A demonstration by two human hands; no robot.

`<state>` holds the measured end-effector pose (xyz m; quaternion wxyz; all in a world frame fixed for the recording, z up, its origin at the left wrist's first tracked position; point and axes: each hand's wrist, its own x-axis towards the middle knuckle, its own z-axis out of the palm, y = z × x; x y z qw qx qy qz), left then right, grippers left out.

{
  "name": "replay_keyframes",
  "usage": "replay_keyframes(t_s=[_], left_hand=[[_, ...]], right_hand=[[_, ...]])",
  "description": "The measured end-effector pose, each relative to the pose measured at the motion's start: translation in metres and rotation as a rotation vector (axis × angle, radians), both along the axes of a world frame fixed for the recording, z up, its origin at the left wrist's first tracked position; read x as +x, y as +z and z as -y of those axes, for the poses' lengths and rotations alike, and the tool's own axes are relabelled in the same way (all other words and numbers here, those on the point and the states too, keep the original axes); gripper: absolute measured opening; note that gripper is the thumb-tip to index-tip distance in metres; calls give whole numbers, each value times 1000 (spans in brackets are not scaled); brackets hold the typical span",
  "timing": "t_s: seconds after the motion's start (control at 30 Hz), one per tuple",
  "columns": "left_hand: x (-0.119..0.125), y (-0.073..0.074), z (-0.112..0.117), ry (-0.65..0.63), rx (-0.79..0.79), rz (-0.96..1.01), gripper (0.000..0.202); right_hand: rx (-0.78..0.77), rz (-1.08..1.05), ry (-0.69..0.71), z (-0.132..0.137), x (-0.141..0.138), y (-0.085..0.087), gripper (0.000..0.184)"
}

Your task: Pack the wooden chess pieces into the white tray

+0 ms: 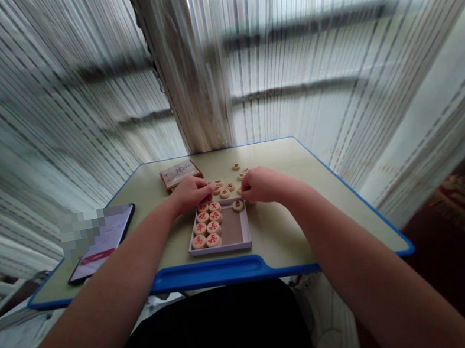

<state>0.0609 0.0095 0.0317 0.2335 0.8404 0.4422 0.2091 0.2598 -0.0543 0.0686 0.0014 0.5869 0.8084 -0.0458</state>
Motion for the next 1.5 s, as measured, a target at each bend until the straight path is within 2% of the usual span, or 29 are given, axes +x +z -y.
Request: replay_keyframes(t_s=[0.17,0.37,0.5,0.57,0.7,0.83,1.0,1.17,1.3,1.5], left_hand=[[1,-2,-1,-10,-16,30,40],[1,2,3,-22,-79,60,38],[1,6,7,-79,-190,67,39],[1,8,8,-99,-237,87,40],[2,6,8,-133,-272,121,42],[3,3,7,-127,-291,163,39],[6,3,5,-104,-295,351,33],[5,5,5,-159,-512,617,34],[5,7,5,-215,-588,625,31],[5,6,3,-198,-590,690,32]], right_hand=[[13,10,37,1,-1,0,27],[33,-38,65,3,-5,-2,22],[186,-157,30,-5,0,-8,24],[243,-137,17,-10,4,-14,27],[192,-65,22,-17,9,-22,24],[222,-176,36,-18,9,-22,18],[374,-393,121,-10,2,-15,18],[361,-587,191,-2,-8,-13,17],[373,-635,189,-2,-10,-14,19],[408,-563,191,-3,-8,-13,26]])
